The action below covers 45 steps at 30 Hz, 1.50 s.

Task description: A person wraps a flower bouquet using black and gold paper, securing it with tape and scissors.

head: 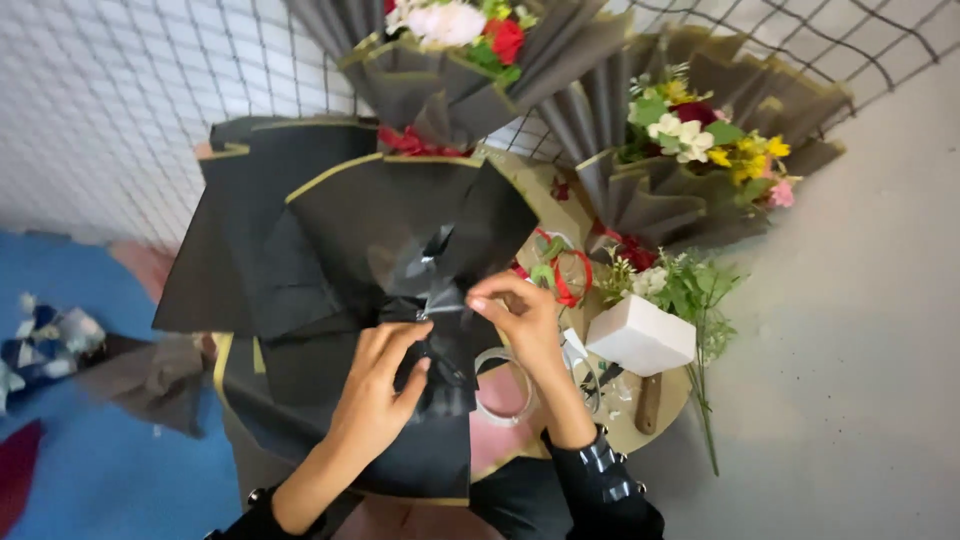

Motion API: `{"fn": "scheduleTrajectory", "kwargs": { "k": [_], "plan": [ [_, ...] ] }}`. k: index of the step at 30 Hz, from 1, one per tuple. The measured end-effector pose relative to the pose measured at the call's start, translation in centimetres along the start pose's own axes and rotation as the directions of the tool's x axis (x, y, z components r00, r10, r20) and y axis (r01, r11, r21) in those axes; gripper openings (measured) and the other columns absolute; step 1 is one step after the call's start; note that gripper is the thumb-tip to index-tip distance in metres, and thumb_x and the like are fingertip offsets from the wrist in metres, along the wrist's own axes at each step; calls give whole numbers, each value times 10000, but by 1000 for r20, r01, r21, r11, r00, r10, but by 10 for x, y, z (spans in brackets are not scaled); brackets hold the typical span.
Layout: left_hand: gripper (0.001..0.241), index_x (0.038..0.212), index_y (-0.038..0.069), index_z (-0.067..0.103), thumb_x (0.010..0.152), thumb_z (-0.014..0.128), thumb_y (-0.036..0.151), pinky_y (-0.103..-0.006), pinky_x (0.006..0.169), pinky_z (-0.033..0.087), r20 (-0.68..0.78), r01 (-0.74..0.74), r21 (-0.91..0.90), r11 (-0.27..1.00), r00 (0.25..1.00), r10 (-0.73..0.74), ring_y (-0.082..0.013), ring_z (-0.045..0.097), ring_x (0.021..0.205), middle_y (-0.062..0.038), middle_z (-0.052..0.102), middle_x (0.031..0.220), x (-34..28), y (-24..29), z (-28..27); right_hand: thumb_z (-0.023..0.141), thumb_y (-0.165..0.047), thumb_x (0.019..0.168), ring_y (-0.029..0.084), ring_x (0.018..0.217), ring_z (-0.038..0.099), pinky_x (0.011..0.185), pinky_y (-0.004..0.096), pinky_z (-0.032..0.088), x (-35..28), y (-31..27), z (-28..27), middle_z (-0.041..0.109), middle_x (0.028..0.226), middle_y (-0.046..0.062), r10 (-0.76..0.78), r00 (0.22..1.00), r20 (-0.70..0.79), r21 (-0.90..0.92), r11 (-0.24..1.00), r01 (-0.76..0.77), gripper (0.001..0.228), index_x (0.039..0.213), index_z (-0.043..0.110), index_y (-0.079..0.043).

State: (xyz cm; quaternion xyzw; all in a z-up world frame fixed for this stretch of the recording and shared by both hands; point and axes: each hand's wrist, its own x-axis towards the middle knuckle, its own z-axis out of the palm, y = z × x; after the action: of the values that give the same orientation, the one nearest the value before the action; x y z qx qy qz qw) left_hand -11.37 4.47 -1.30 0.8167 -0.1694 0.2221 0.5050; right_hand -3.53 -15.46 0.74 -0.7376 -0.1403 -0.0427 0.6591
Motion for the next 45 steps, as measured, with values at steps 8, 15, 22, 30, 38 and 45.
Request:
{"fn": "scheduleTrajectory", "kwargs": {
  "k": [8, 15, 22, 30, 38, 45],
  "plan": [
    [399, 1228, 69, 648, 833, 671, 119, -398, 949, 396, 78, -126, 276, 953, 991, 109, -259, 531, 1151, -55, 587, 1335, 4, -16, 21, 821, 31, 789, 77, 731, 587, 658, 208, 445, 49, -3, 9, 667, 816, 0, -95, 987, 132, -202, 972, 121, 176, 927, 772, -67],
    [377, 1229, 53, 649, 860, 662, 127, -383, 942, 367, 107, -138, 293, 946, 988, 111, -225, 541, 1143, -58, 593, 1323, -2, -21, 25, 829, 45, 747, 86, 755, 548, 696, 213, 477, 49, -4, 20, 734, 824, 4, -125, 980, 157, -253, 954, 163, 197, 916, 780, -44],
    [381, 1237, 47, 634, 863, 664, 114, -390, 965, 358, 120, -127, 262, 957, 988, 98, -229, 520, 1173, -68, 575, 1347, -3, -22, 23, 861, 3, 730, 86, 683, 520, 659, 212, 480, 45, 2, 28, 700, 796, 0, -158, 984, 81, -313, 933, 176, 207, 911, 786, -62],
    [377, 1244, 60, 633, 874, 652, 130, -387, 949, 352, 142, -125, 280, 952, 986, 87, -226, 517, 1161, -60, 576, 1340, -2, -23, 25, 843, 2, 739, 76, 793, 548, 732, 216, 450, 43, 7, 26, 774, 842, -9, -180, 978, 104, -289, 936, 203, 212, 933, 785, -60],
    [380, 1241, 56, 637, 868, 656, 128, -391, 962, 358, 136, -127, 267, 955, 986, 93, -234, 533, 1138, -69, 580, 1339, -2, -23, 24, 856, -29, 736, 90, 823, 503, 738, 225, 454, 43, 13, 25, 771, 827, -41, -215, 971, 106, -324, 915, 238, 230, 946, 781, -86],
    [414, 1264, 29, 608, 863, 650, 123, -412, 969, 361, 149, -148, 282, 948, 983, 109, -271, 501, 1181, -107, 507, 1472, -2, -27, 24, 870, -19, 733, 70, 834, 527, 766, 219, 439, 44, 20, 23, 748, 816, -42, -214, 970, 111, -284, 929, 238, 265, 967, 771, -93]
  ]
}}
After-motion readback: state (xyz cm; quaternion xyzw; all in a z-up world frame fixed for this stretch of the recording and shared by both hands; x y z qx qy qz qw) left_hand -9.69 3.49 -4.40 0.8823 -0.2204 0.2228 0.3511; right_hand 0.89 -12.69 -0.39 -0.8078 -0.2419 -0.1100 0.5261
